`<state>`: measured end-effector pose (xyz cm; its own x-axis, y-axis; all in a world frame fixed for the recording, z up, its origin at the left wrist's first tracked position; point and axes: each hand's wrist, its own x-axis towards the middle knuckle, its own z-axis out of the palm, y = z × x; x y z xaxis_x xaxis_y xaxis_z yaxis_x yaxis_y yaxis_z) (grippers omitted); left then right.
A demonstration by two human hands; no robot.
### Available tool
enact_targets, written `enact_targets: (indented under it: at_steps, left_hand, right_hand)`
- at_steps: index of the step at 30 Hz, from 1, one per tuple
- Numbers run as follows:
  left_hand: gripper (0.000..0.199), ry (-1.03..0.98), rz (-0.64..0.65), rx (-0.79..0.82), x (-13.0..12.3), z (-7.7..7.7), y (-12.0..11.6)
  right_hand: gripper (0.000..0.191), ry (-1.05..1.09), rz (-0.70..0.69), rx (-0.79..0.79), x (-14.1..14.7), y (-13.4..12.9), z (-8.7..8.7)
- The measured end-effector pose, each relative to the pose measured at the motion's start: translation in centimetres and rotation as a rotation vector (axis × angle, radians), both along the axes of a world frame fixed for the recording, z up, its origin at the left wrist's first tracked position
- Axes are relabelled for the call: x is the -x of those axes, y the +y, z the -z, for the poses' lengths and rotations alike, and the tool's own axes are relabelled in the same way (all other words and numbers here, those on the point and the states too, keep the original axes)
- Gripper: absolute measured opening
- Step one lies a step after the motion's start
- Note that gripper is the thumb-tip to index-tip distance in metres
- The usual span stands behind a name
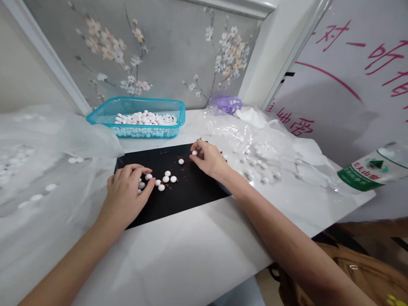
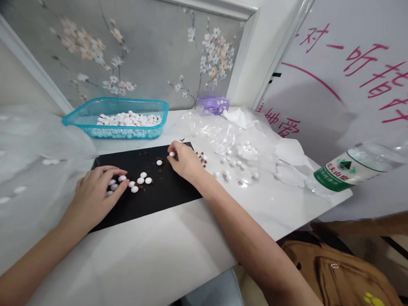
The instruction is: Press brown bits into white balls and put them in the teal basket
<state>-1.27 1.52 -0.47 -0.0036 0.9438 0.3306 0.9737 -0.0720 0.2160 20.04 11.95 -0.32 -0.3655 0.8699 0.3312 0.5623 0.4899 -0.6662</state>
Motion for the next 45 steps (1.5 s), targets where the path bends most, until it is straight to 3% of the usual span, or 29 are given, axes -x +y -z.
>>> enact_targets:
  at_steps: [5, 9, 13, 20, 25, 27, 31, 33, 37, 45]
  left_hand:
    - [0.028, -0.015, 0.004, -0.009, 0.0, -0.1, 0.0]
    - [0.025, -0.011, 0.023, -0.025, -0.1, -0.1, 0.0]
    - [0.023, -0.021, 0.062, -0.057, -0.2, -0.3, -0.2]
    - [0.02, -0.021, 0.132, -0.074, -0.4, -0.4, -0.3]
    - [0.017, -0.02, 0.175, -0.12, -0.6, -0.6, -0.4]
    - [0.017, -0.02, 0.201, -0.138, -0.6, -0.7, -0.5]
    - [0.017, -0.026, 0.237, -0.148, -0.5, -0.7, -0.5]
    - [0.017, -0.027, 0.25, -0.142, -0.5, -0.6, -0.5]
    - [0.019, -0.019, 0.266, -0.123, -0.7, -0.7, -0.6]
    - [0.019, -0.024, 0.295, -0.133, -0.8, -1.1, -0.7]
  right_hand:
    - [0.012, -0.173, -0.183, -0.068, 0.1, -0.9, -0.6]
    - [0.014, -0.332, -0.246, -0.139, 0.4, -1.5, -0.6]
    - [0.011, -0.441, -0.25, -0.17, 0.8, -2.0, -0.7]
    - [0.014, -0.431, -0.213, -0.188, 0.8, -2.3, -1.1]
    - [0.011, -0.144, -0.222, -0.108, 1.5, -2.5, -0.9]
    - [0.011, 0.093, -0.24, 0.065, 2.2, -2.9, -0.6]
    - [0.014, 0.449, -0.272, 0.581, 3.6, -3.8, -0.4]
    - [0.016, 0.572, -0.307, 0.679, 3.9, -4.1, -0.3]
    - [0.026, 0.687, -0.327, 0.722, 4.2, -4.4, -0.1]
    - [0.027, 0.561, -0.277, 0.673, 4.3, -4.6, 0.2]
